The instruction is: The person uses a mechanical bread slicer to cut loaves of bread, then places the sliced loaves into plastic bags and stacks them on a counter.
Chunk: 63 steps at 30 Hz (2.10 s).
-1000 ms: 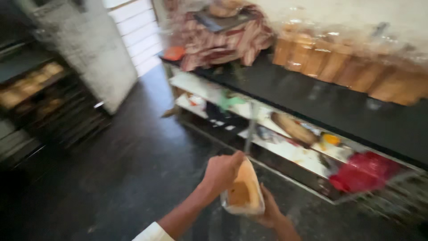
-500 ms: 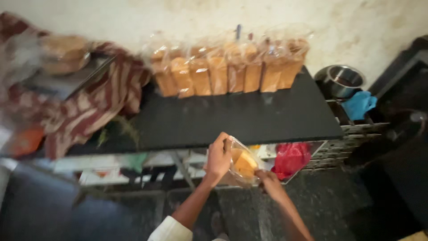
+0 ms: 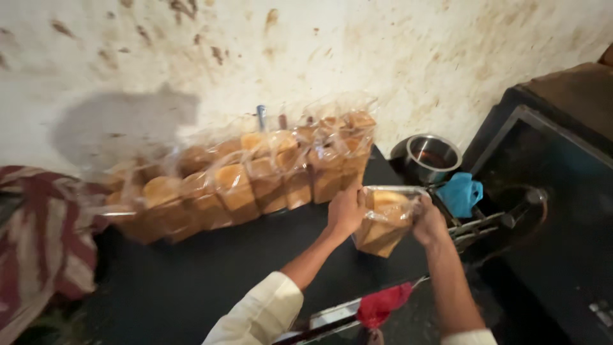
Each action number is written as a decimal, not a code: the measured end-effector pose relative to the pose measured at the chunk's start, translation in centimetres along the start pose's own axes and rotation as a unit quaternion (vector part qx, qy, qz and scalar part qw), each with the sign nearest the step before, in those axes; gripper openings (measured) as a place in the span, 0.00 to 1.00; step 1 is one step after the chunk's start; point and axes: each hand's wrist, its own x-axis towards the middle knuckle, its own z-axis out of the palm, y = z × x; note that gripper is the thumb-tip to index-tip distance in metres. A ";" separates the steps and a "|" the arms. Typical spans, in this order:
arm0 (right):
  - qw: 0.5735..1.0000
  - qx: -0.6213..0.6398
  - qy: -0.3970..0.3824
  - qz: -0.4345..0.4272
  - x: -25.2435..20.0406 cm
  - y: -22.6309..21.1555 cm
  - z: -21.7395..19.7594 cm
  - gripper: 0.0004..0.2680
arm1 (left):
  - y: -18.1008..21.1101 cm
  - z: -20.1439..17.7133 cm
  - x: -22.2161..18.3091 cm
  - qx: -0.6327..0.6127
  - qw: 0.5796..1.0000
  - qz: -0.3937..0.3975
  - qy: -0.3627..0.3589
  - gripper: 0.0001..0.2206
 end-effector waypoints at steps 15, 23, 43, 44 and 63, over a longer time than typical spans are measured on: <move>0.990 -0.065 -0.033 0.122 32.6 -2.3 1.4 0.11 | -9.5 13.9 23.8 0.240 0.969 -0.030 0.059 0.07; 0.989 -0.099 -0.085 0.065 30.3 1.0 2.2 0.14 | -8.1 9.5 22.4 0.221 0.966 -0.136 0.006 0.07; 0.967 0.131 0.194 -0.101 -6.6 -13.6 -11.3 0.30 | 12.6 34.2 3.8 -0.148 0.908 0.330 -0.211 0.22; 0.962 0.135 0.209 -0.112 -7.8 -15.0 -12.2 0.30 | 14.0 35.9 2.9 -0.157 0.900 0.337 -0.225 0.22; 0.735 -0.400 0.467 -0.286 -22.8 -36.5 -50.3 0.18 | 42.5 68.2 -10.8 -0.526 0.594 -0.190 -0.578 0.30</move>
